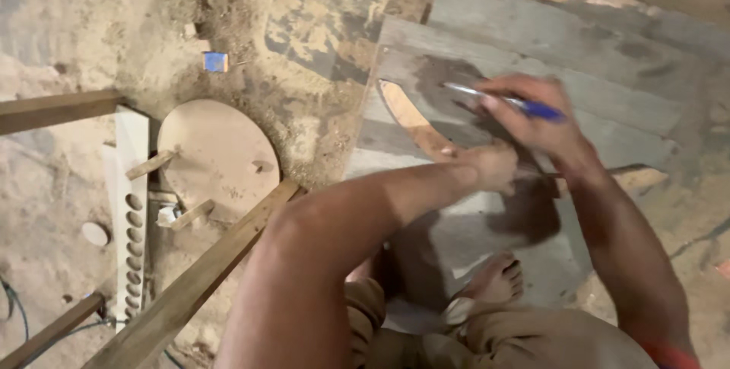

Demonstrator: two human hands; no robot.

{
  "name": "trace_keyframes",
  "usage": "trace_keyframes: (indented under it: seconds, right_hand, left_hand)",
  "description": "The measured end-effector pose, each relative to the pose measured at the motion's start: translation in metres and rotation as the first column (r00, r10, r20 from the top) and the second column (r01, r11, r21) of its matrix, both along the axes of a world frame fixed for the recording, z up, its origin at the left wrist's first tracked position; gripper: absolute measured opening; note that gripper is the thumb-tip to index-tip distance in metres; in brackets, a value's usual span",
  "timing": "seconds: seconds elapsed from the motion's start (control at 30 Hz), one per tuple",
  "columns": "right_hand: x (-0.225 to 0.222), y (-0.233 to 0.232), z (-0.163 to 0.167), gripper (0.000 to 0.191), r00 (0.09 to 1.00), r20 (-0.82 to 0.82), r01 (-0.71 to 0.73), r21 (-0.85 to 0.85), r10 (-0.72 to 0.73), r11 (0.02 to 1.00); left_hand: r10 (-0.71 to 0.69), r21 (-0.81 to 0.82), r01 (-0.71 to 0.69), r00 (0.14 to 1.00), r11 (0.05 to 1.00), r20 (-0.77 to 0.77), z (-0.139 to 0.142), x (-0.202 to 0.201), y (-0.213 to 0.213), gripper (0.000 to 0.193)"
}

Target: The person sits on the workshop floor with a curved wooden template strip on a board. They hold the template steady with one hand and trace along its edge with a pen, repositioning the template and drawing marks along the board to transfer the curve.

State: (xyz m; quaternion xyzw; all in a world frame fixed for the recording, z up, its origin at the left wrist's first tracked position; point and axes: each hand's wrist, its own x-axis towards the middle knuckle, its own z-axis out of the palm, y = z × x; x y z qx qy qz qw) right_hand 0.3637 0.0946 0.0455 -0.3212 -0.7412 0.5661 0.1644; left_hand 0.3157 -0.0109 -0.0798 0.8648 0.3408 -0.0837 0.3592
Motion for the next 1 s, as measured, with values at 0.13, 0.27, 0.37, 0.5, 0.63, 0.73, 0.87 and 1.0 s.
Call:
trace_keyframes:
  seconds: [0.13,0.27,0.37,0.5,0.63,0.73,0.87,1.0]
  right_hand:
    - [-0.082,0.020,-0.025,0.019,0.988,0.031,-0.144,-0.139,0.150,0.980]
    - [-0.118,0.027,-0.036,0.016,0.955,0.118,-0.258,-0.124,0.273,0.958]
    - [-0.127,0.026,-0.049,0.017,0.951,0.098,-0.290,-0.029,0.292,0.957]
    - [-0.132,0.026,-0.060,0.016,0.944,0.100,-0.315,-0.012,0.315,0.949]
    - [-0.127,0.029,-0.049,0.012,0.918,0.168,-0.377,0.100,0.358,0.921]
    - [-0.107,0.030,-0.023,0.012,0.946,0.133,-0.309,0.107,0.295,0.945]
    - [-0.026,0.003,0.020,0.018,0.995,-0.094,0.026,0.024,-0.024,0.999]
    - [0.068,-0.050,0.025,0.024,0.858,-0.236,0.489,0.100,-0.457,0.867]
  left_hand:
    - [-0.270,0.121,0.292,0.947,0.949,-0.172,0.002,0.001,-0.002,0.046]
    - [-0.445,0.374,0.530,0.846,0.761,-0.293,-0.016,0.015,-0.002,0.039]
    - [-0.388,0.549,0.413,0.906,0.727,-0.168,-0.035,0.023,0.000,0.051]
    - [-0.112,0.220,0.099,0.993,0.970,0.046,-0.038,0.028,-0.001,0.052]
    - [0.042,0.079,-0.053,0.989,0.995,0.139,-0.032,0.018,-0.003,0.054]
    - [0.192,0.068,-0.224,0.930,0.972,0.314,-0.016,0.004,-0.004,0.055]
    - [0.271,-0.204,-0.233,0.945,0.951,0.182,0.018,-0.019,0.004,0.046]
    - [-0.356,0.359,0.333,0.935,0.872,-0.003,0.053,-0.079,0.027,0.018]
